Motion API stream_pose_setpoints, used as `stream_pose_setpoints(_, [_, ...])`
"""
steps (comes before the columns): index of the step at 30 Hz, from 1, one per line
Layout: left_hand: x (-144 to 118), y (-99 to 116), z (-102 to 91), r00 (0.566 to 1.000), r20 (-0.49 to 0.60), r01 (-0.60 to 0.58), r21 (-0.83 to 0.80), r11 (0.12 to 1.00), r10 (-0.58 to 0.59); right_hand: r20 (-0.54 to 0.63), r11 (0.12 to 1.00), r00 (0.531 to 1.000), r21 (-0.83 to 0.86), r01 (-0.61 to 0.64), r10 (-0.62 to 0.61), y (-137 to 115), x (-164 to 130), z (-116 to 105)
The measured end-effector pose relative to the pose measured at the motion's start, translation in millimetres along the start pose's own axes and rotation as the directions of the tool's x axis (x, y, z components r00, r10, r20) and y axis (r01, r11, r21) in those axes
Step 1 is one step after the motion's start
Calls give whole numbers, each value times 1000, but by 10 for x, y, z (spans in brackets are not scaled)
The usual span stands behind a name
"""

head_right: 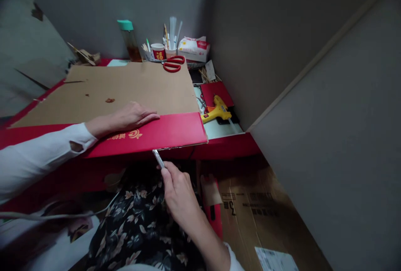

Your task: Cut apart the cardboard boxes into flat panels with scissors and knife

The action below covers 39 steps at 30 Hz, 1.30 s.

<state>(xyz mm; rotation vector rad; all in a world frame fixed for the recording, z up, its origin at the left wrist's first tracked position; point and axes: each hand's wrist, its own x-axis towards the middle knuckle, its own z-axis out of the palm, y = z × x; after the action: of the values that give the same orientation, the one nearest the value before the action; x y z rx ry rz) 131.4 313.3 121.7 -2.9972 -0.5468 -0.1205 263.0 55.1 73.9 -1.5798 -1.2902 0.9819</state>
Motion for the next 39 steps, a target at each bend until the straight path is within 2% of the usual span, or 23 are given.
stream_pose_setpoints(5, [8, 8, 0, 1000, -10, 4, -9, 1000, -4, 63, 996, 997, 80, -47, 42, 8, 48, -31])
stream_pose_setpoints(11, [14, -4, 19, 999, -32, 9, -22, 1000, -10, -16, 997, 1000, -81, 7, -8, -71, -49, -20])
stream_pose_setpoints(17, [10, 30, -9, 999, -30, 15, -3, 1000, -15, -33, 984, 997, -168, 59, -66, -152, -13, 1])
stream_pose_setpoints(25, [2, 80, -30, 998, -31, 52, 12, 999, -51, -59, 978, 994, -194, 80, -93, -159, -95, 101])
stream_pose_setpoints(31, [24, 57, 15, 993, -50, 104, 19, 994, -103, -95, 965, 987, -238, 107, -133, -152, -29, 106])
stream_pose_setpoints(35, [44, 43, 38, 986, -59, 160, 26, 987, -158, -134, 966, 983, -244, 88, -123, -123, -106, 176])
stream_pose_setpoints(39, [51, 47, 42, 981, -49, 190, 21, 981, -189, -120, 968, 985, -236, 90, -121, -96, -133, 161])
